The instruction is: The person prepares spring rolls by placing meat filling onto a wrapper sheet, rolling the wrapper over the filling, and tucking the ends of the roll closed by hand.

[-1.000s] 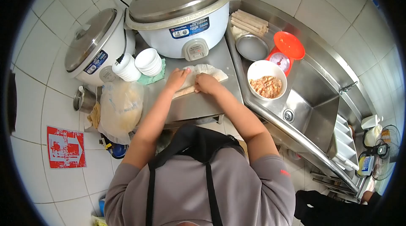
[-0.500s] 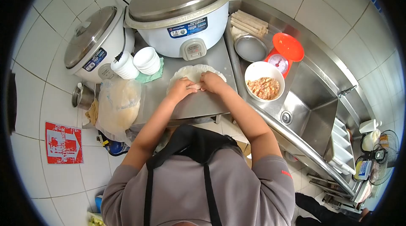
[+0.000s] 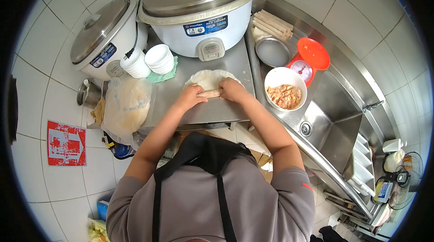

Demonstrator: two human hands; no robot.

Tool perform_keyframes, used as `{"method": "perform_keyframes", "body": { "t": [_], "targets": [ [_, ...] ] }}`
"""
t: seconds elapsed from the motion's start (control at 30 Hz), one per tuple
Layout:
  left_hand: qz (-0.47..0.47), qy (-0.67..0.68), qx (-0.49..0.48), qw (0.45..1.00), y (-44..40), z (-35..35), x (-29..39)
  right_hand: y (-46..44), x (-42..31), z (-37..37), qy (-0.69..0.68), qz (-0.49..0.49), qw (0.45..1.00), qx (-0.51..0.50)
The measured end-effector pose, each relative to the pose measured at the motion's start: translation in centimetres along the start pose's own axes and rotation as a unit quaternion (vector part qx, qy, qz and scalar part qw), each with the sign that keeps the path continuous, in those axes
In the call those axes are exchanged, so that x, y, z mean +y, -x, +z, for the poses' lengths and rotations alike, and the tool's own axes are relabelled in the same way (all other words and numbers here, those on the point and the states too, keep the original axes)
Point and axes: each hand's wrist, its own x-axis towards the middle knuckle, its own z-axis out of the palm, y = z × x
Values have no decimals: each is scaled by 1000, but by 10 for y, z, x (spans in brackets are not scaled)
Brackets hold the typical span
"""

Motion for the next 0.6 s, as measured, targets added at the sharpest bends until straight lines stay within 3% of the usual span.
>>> {"method": "perform_keyframes", "body": {
  "t": [0.07,0.17,0.2,0.33,0.43,0.6],
  "targets": [
    [-26,27,-14,999,4,-4,-13,10,12,-5,1,-26,1000,-5],
    [-9,-57,-52,997,5,-18,13,2,29,-27,-143,23,986,-88],
    [28,-47,-41,998,0,-11,18,-8,56,-13,-371,40,926,-55],
    [143,14,15,990,-38,44,50,-33,52,-27,-228,64,970,-53],
    [145,-44,22,988,-56,69,63,-41,53,-27,-203,77,975,-49],
    [128,-8,-31,991,-49,63,62,-39,52,-19,-162,61,985,-3]
  ]
}}
